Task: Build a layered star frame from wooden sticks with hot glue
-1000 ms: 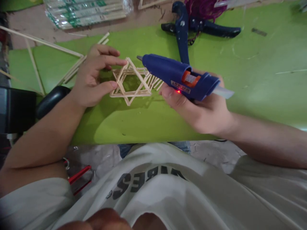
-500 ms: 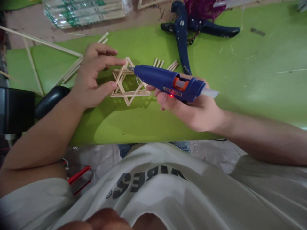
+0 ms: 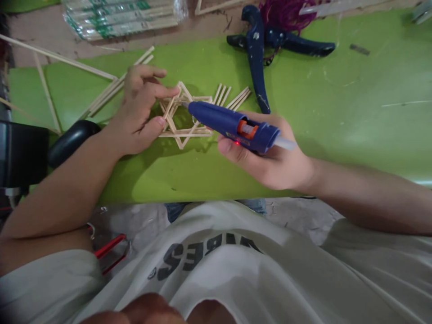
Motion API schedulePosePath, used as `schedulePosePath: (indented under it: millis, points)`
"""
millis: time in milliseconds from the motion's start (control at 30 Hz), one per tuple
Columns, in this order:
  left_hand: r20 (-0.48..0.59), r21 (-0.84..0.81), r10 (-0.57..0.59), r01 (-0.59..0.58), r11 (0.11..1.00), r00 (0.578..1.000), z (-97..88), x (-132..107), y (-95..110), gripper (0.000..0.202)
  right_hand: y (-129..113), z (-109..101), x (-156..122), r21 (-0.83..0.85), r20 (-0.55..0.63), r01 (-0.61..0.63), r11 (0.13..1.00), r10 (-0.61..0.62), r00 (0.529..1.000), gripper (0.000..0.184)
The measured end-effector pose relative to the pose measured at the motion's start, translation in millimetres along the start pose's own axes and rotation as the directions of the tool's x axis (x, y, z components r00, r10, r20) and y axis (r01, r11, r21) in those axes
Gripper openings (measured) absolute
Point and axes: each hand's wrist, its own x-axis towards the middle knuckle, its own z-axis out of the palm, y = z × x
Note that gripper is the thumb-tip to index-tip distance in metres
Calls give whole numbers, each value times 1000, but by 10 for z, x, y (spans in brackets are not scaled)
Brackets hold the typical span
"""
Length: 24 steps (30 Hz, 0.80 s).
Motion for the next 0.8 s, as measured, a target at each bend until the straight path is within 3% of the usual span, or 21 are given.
schedulePosePath:
  millis: [267, 400, 500, 633, 800]
  points:
    - [2, 6, 46, -46, 999, 999, 20, 3, 1, 62, 42, 10, 10, 65, -59, -15, 998, 19, 998, 12]
    - [-61, -80, -15, 10, 997, 998, 53, 24, -51, 67, -76, -87, 1, -197, -70, 61, 978, -76, 995, 20]
    - [-34, -113, -29, 25, 993, 999, 57, 26, -127, 78, -171, -153, 12, -376, 23, 200, 905, -207, 978, 31]
    - [52, -138, -17, 24, 990, 999, 6, 19, -155, 98, -206, -173, 50, -462, 157, 392, 795, -362, 919, 23]
    - [29, -148, -34, 38, 988, 999, -28, 10, -79, 103, -175, -172, 46, -504, 284, 472, 723, -377, 882, 22]
